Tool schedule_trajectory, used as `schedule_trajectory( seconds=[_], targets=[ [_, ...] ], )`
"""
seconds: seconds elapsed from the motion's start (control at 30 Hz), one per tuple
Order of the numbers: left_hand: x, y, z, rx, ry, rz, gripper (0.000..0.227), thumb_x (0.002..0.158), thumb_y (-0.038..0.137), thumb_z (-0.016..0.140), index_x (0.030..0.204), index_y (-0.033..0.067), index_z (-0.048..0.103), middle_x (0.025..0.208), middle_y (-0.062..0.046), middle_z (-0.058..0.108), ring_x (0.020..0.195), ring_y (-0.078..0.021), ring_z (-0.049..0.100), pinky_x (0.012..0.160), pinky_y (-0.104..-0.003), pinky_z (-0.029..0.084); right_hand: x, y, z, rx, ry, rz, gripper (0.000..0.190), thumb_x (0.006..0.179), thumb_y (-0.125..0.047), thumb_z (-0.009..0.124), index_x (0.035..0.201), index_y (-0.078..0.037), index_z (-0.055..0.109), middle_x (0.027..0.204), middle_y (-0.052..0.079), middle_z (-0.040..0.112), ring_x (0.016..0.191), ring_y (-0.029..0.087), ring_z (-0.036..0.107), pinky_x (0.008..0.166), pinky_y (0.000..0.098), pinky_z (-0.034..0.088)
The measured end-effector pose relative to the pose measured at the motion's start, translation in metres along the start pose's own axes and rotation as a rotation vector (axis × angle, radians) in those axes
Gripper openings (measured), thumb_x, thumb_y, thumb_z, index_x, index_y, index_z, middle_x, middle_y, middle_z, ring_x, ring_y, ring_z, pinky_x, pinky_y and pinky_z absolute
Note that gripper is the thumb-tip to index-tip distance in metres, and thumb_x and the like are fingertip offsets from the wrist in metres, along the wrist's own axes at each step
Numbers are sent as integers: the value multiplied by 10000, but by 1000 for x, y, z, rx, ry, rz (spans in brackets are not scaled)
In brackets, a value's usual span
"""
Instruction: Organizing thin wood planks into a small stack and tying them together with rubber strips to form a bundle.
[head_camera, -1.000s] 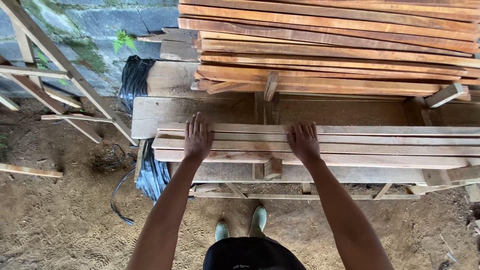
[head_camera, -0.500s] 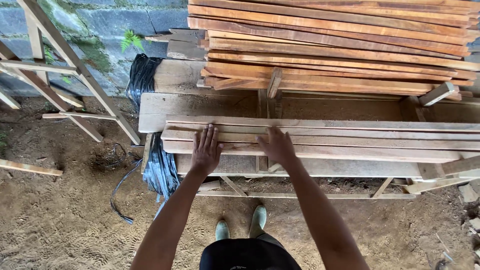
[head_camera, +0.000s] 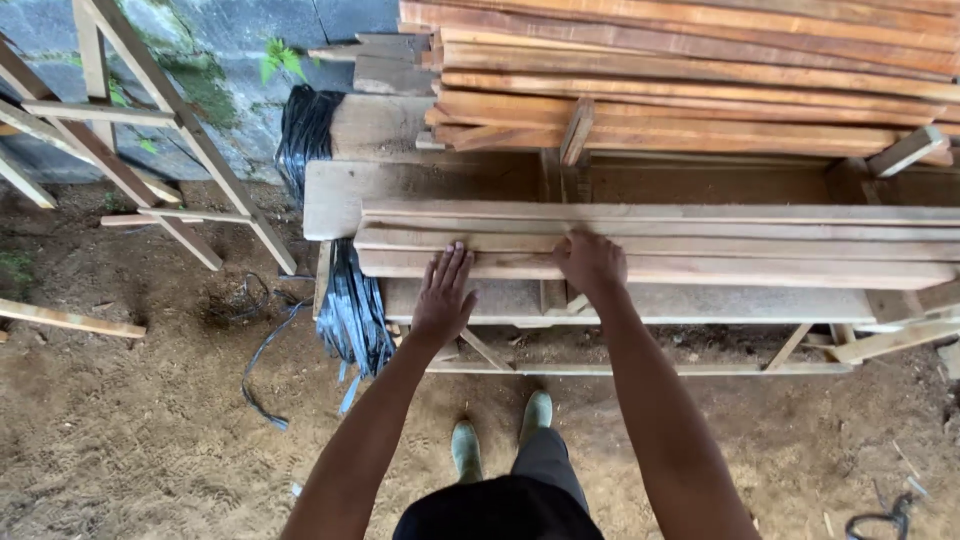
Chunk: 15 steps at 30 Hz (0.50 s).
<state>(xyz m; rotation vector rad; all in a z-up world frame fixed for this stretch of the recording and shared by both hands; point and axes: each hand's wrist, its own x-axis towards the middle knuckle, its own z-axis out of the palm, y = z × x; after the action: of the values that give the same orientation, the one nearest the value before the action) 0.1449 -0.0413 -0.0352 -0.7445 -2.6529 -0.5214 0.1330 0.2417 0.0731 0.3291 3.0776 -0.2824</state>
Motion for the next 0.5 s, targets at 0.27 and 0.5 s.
schedule_trajectory(
  seconds=[0.27,0.5],
  targets=[
    [-25,-21,-24,-151,302,-223,229,847,119,681,1061,200,689,1161,1,605,1070,-238,636,831,-423,536,-1,3,13,-32,81,-27,357,936,-422,505,933,-170,757,863,131,765,870,405,769,773,524,600],
    [-72,-79,1,-266,258,-703,72,967,284,597,1008,225,594,924,-19,608,862,-289,670,723,-455,530,-3,2,2,-8,53,8,435,936,-422,466,1026,-152,794,904,162,775,895,425,762,811,535,590]
  ],
)
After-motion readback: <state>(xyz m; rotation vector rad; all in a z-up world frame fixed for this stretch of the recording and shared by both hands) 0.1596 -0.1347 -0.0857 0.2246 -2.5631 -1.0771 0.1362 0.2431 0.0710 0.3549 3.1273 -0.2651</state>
